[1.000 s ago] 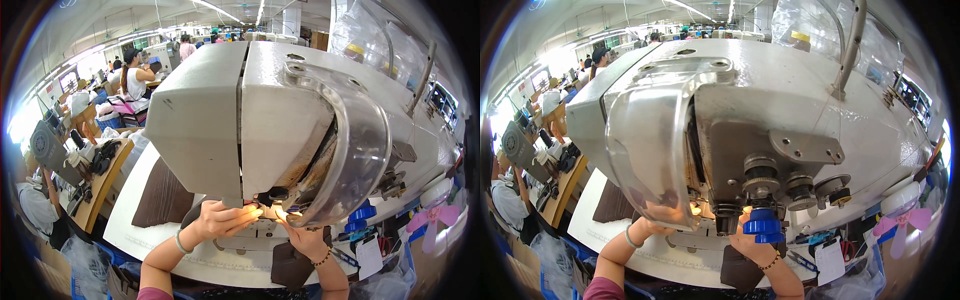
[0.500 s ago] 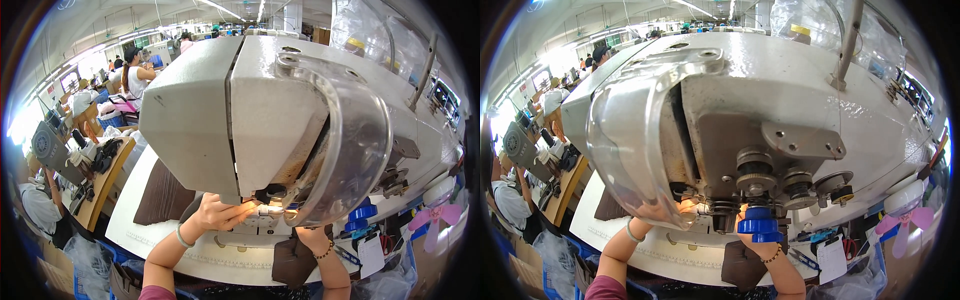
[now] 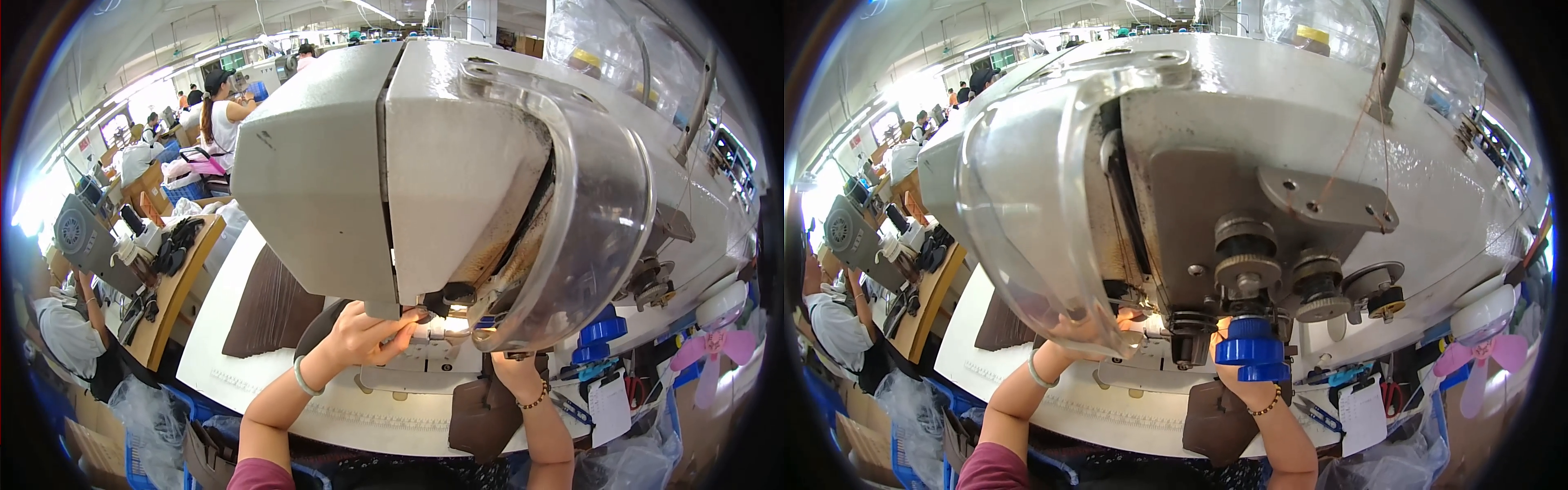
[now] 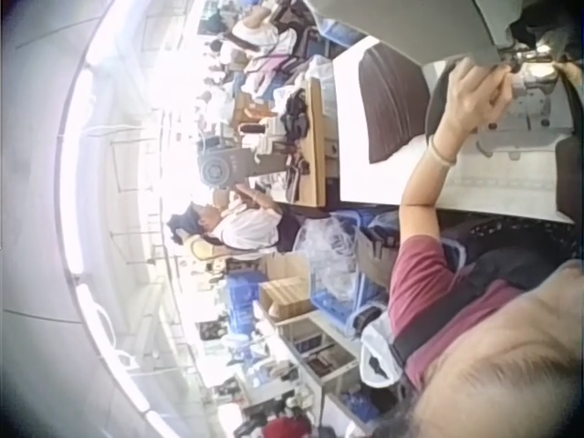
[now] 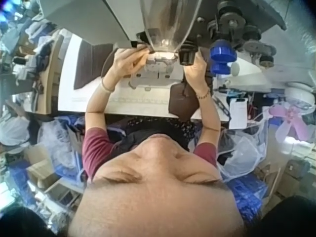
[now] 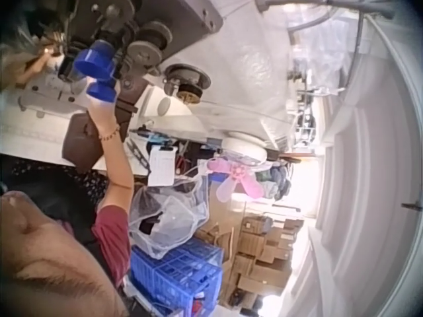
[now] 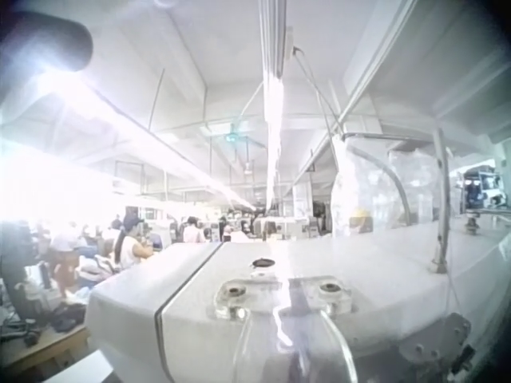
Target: Stitching a leather shoe upper component using an industrial sewing machine.
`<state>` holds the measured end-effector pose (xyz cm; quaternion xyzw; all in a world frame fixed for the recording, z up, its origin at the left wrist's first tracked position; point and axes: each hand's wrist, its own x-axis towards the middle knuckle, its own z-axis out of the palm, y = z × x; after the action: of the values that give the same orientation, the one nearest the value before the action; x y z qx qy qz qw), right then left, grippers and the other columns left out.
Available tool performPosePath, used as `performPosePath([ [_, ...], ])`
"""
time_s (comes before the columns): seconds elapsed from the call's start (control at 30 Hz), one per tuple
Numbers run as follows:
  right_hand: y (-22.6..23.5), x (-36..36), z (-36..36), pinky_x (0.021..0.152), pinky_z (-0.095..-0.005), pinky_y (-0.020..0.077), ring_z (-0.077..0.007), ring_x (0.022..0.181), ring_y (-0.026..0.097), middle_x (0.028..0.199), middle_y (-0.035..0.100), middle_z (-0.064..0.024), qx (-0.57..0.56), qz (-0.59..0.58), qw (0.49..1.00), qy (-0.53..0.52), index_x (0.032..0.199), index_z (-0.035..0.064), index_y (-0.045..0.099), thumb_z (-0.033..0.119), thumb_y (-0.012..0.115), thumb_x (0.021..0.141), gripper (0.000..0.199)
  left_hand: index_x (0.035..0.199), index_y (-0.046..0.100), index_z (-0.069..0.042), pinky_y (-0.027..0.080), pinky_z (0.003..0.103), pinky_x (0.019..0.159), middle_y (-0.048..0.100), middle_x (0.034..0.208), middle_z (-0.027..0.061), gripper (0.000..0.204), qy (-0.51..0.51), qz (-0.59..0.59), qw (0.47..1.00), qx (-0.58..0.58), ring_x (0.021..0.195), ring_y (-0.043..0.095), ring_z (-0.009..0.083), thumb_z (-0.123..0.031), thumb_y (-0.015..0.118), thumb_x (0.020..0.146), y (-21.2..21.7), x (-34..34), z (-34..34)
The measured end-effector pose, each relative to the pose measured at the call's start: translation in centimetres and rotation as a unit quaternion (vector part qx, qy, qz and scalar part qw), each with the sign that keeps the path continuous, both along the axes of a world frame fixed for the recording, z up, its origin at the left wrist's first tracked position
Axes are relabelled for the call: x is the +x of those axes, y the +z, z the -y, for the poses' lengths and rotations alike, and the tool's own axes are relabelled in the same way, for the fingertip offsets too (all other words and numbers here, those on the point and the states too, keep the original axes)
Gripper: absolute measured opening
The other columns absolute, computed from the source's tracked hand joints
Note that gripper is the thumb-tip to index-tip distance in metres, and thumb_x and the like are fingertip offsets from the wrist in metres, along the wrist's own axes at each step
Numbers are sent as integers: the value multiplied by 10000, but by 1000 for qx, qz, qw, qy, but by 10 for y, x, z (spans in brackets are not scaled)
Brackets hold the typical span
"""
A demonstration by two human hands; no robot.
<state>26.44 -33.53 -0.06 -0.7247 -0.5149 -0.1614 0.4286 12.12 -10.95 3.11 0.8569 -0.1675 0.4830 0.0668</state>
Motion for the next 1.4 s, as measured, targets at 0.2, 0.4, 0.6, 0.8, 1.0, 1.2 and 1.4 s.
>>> performPosePath([
  [0.2,-2,4,-3,786,-303,495,-225,909,602,974,606,-93,41,28,999,23,1010,26,586,48,601,825,186,909,715,-20,448,275,537,651,841,43,271,-11,9,1000,14,604,526,162,-6,684,640,11,0,2],
  [0.4,2,-6,-10,750,-313,482,-224,841,591,935,600,-87,118,-155,978,73,949,16,610,17,617,849,100,903,700,-2,479,283,575,657,869,57,256,-62,3,995,-74,640,557,177,4,667,650,27,-8,14],
  [0.6,14,-12,-7,763,-260,481,-113,828,606,943,666,-57,107,-129,982,91,1016,-21,607,55,662,868,176,889,676,49,533,328,665,660,946,154,212,-26,34,999,-29,786,639,244,-34,634,698,6,-28,14],
  [0.8,32,-15,-14,722,-244,472,-110,774,591,882,661,-72,111,-117,983,90,988,-30,608,23,646,864,139,1209,529,34,504,386,870,600,1149,196,507,-163,-115,601,-774,1004,608,301,-390,388,971,3,-19,20],
  [1.0,9,2,-16,683,-326,454,-206,749,580,829,637,-93,96,-78,992,28,977,-10,619,76,596,894,122,1108,559,-51,505,392,855,638,1006,93,304,-210,-116,503,-830,974,637,241,-297,484,946,49,13,21],
  [1.2,5,12,-11,923,-394,411,-341,1040,541,1107,574,-206,129,-103,983,-77,1109,-50,556,49,562,882,247,1134,557,28,500,373,895,645,1105,138,270,-342,57,622,-702,1004,633,245,-114,426,946,37,-54,-20],
  [1.4,-8,24,-3,896,-316,435,-191,1005,552,1106,594,-137,156,-76,980,-101,1191,-88,518,165,488,987,326,1158,550,16,475,368,940,635,1136,132,269,-319,137,638,-688,1073,609,243,-70,440,928,27,-126,-31],
])
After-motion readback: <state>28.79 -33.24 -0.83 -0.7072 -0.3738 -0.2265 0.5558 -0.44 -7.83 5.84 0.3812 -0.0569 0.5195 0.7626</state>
